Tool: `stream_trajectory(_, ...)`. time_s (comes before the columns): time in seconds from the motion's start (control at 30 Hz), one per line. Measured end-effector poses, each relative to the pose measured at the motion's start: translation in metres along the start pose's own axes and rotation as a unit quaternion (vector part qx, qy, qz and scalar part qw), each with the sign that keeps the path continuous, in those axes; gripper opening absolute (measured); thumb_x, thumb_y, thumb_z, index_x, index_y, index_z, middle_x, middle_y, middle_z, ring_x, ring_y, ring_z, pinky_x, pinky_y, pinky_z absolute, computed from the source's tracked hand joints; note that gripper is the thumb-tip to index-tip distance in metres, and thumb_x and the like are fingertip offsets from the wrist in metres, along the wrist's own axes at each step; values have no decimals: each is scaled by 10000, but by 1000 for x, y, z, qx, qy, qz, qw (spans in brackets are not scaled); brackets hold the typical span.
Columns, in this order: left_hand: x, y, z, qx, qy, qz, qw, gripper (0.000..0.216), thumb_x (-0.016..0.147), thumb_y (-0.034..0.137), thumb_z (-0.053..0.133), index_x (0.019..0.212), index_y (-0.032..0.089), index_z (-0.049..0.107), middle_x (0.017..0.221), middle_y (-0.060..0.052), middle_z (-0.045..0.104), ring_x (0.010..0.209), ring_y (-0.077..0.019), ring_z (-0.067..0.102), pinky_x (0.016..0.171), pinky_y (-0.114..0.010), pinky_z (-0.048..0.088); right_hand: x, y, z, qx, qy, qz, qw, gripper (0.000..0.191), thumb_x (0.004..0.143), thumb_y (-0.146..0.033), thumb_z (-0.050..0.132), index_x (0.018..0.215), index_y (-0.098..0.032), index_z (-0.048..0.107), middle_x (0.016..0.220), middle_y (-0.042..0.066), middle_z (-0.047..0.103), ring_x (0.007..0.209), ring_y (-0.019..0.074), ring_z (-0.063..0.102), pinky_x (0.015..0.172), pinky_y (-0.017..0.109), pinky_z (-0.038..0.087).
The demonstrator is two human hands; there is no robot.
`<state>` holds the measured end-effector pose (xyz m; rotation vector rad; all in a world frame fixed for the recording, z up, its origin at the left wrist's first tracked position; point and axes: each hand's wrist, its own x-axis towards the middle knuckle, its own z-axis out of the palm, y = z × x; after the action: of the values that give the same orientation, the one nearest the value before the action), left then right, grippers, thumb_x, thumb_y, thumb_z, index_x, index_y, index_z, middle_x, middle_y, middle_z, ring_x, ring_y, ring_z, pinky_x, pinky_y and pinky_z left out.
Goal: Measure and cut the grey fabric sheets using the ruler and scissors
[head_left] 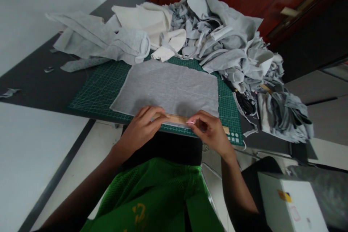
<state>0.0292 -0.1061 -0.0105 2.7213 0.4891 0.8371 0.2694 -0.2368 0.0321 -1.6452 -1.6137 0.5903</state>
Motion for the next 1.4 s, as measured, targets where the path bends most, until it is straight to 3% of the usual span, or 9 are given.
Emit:
stream_trajectory(0.27, -29, 1, 11, 12, 95, -94, 991, 335, 986, 68, 545, 1245, 226, 688, 1192, -79, 736, 1160, -266, 649, 1023, -458, 501, 38, -9, 40, 7, -88, -69, 994, 85, 1002, -208, 661, 1002, -270, 718, 928, 22, 713, 876, 195, 690, 817, 355, 559)
stream_trajectory(0.57, -45, -8, 28, 73, 157, -45, 984, 362, 932, 49, 594, 1250, 190, 692, 1190, -91, 775, 1130, -283, 661, 1034, -464, 504, 54, -17, 64, -38, -99, -98, 990, 82, 1007, -172, 650, 980, -222, 709, 941, 21, 708, 850, 166, 676, 792, 289, 517)
stream_trajectory(0.8, -43, -8, 33, 89, 161, -61, 981, 477, 945, 92, 535, 1408, 152, 632, 1136, -104, 777, 1119, -287, 681, 1066, -462, 481, 55, -21, 65, -72, -103, -93, 988, 99, 1002, -150, 634, 962, -222, 689, 976, 15, 715, 860, 161, 669, 809, 281, 492)
stream_trajectory(1.07, -40, -10, 31, 94, 169, -35, 980, 453, 907, 54, 576, 1315, 207, 700, 1162, -78, 778, 1079, -274, 686, 1026, -455, 496, 50, -17, 56, -67, -106, -81, 989, 98, 979, -133, 644, 967, -221, 685, 952, 2, 708, 831, 148, 658, 784, 271, 474)
stream_trajectory(1.4, -42, -11, 33, 85, 174, -41, 980, 498, 898, 66, 594, 1348, 250, 700, 1171, -54, 785, 1107, -279, 696, 1000, -468, 506, 28, -4, 26, -68, -107, -49, 991, 103, 973, -127, 636, 943, -213, 683, 928, 5, 701, 818, 142, 657, 763, 272, 472)
